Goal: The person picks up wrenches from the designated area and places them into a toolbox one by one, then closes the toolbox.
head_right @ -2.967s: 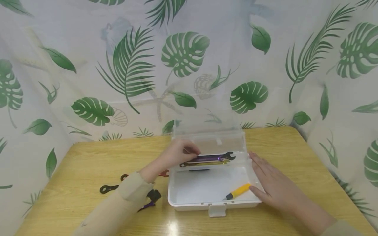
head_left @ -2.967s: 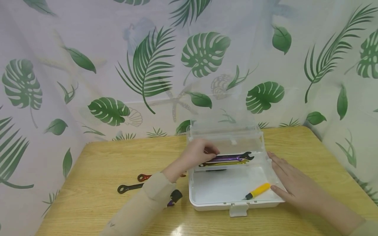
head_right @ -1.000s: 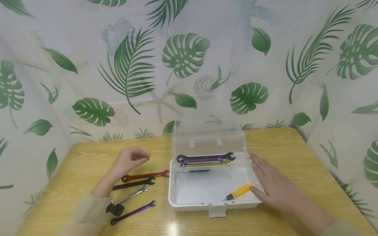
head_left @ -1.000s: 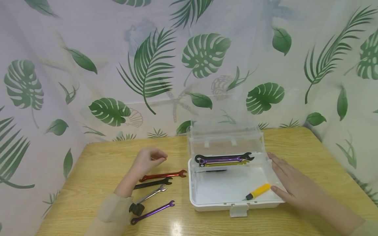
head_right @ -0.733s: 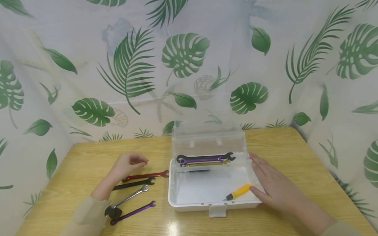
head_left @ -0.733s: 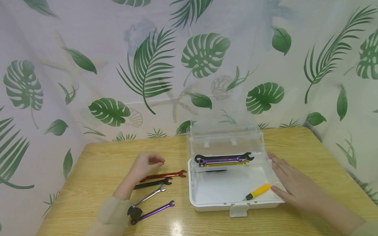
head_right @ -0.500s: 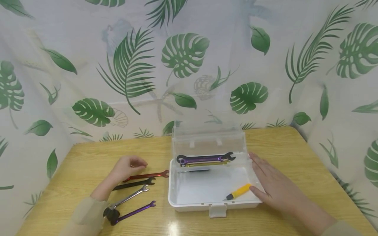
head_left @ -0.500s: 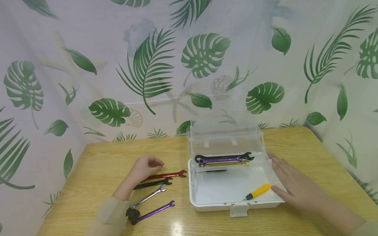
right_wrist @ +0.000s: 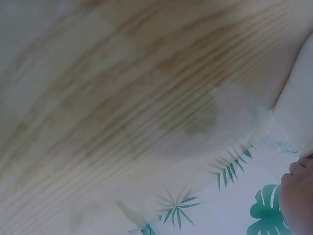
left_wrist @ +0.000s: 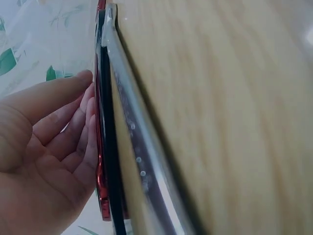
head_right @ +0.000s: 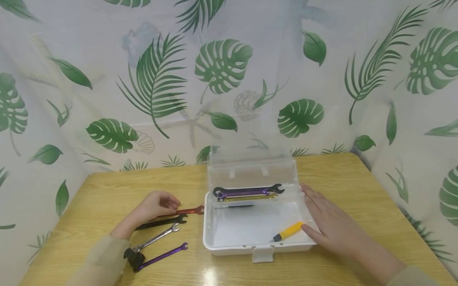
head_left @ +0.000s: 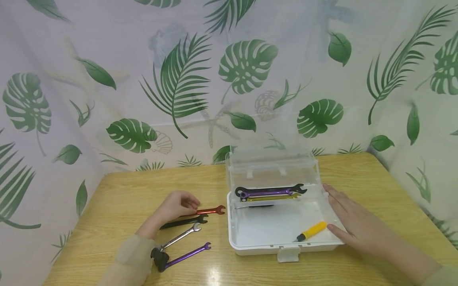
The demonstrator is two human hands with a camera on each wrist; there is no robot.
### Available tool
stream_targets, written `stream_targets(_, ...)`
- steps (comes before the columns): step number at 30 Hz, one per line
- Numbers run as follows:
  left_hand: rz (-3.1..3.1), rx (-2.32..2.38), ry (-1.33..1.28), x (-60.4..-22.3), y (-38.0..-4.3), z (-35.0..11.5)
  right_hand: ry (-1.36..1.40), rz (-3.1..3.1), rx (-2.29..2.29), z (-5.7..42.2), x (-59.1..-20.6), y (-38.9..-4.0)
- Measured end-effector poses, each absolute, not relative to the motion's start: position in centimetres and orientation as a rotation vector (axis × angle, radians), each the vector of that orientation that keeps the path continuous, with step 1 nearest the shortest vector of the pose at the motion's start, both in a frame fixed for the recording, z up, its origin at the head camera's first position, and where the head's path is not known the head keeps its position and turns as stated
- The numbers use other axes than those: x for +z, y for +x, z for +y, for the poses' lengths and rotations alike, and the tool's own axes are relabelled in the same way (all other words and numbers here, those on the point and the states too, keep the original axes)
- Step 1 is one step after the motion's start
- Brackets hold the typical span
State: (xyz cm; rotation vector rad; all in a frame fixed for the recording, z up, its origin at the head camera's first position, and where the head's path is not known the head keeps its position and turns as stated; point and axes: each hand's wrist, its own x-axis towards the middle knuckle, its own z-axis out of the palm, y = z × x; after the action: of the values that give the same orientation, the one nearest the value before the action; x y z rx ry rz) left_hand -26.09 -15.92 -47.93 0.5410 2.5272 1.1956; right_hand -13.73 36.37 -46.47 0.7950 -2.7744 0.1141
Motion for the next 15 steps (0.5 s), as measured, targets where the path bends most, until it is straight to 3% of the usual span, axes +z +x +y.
stream_targets(15, 2.546, 1.065, 0.677, -48.33, -26.7, -15.75, 0.779, -2.808, 0.109, 36.44, -46.43, -13.71)
